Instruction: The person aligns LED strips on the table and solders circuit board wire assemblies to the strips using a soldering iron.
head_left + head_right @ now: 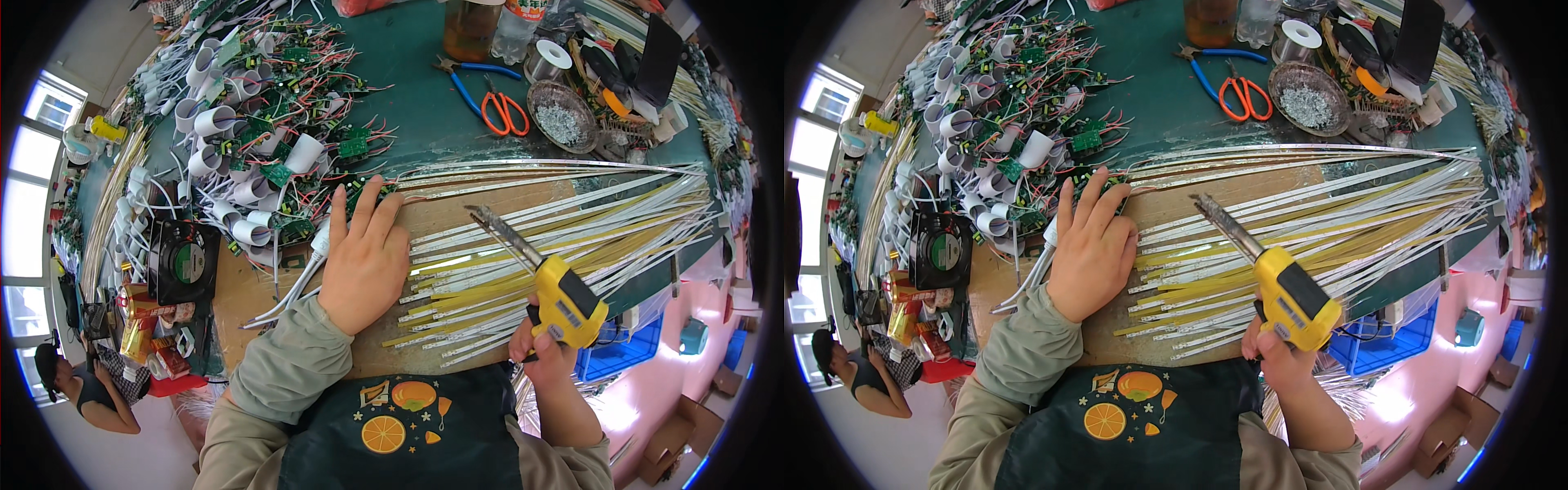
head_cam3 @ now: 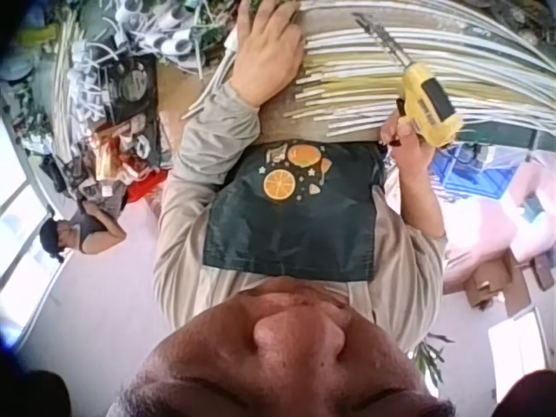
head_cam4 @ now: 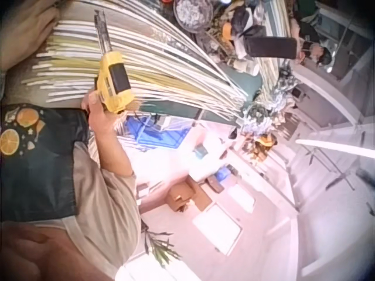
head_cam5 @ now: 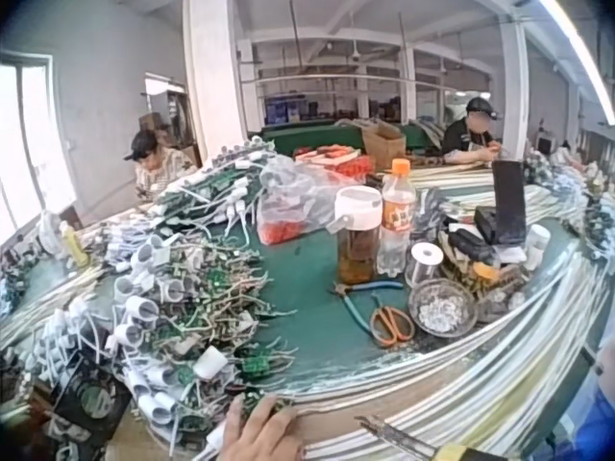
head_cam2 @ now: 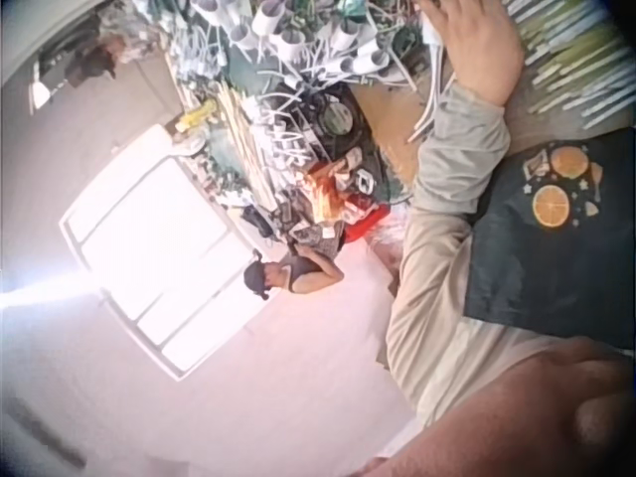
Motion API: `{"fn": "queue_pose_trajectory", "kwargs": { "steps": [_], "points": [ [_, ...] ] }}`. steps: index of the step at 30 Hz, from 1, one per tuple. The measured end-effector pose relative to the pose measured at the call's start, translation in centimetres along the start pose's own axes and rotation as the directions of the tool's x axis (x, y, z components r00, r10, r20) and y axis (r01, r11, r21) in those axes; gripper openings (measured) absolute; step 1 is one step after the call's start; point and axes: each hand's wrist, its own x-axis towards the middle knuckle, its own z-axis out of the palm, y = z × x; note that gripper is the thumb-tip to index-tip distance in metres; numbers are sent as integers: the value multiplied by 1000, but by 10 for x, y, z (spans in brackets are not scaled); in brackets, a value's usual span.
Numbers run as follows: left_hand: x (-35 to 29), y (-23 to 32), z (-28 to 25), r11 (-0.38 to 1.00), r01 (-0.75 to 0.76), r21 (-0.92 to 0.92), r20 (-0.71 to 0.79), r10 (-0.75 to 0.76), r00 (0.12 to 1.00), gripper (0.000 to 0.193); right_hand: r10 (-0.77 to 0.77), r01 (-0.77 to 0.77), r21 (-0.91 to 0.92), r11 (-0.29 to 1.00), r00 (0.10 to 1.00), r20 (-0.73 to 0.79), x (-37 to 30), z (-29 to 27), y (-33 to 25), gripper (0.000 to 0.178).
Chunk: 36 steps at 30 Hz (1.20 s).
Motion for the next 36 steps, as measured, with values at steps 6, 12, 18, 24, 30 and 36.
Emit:
{"fn": "queue_pose_trajectory", "kwargs": {
  "steps": [6,12,18,24,30,36],
  "points": [
    [-2,1,1,1000,26,6,26,-26,999,9,41,-39,-24,999,998,46,-7,4,0,73],
    [-1,1,0,999,43,-15,31,-42,999,10,113,-101,-100,990,987,114,-14,13,-6,71],
    [-1,0,0,999,36,-24,30,-35,999,10,128,-112,-131,985,984,123,-16,18,2,70],
    [0,-1,1,1000,14,-3,16,-14,1000,11,138,-129,-88,988,985,104,-19,14,11,69],
    [-3,4,-13,998,63,-5,18,-63,998,15,96,-94,-19,995,988,119,-15,14,9,66],
    [-27,13,-49,997,72,10,-6,-72,997,26,99,-109,69,992,987,125,-15,8,9,67]
  ]
}}
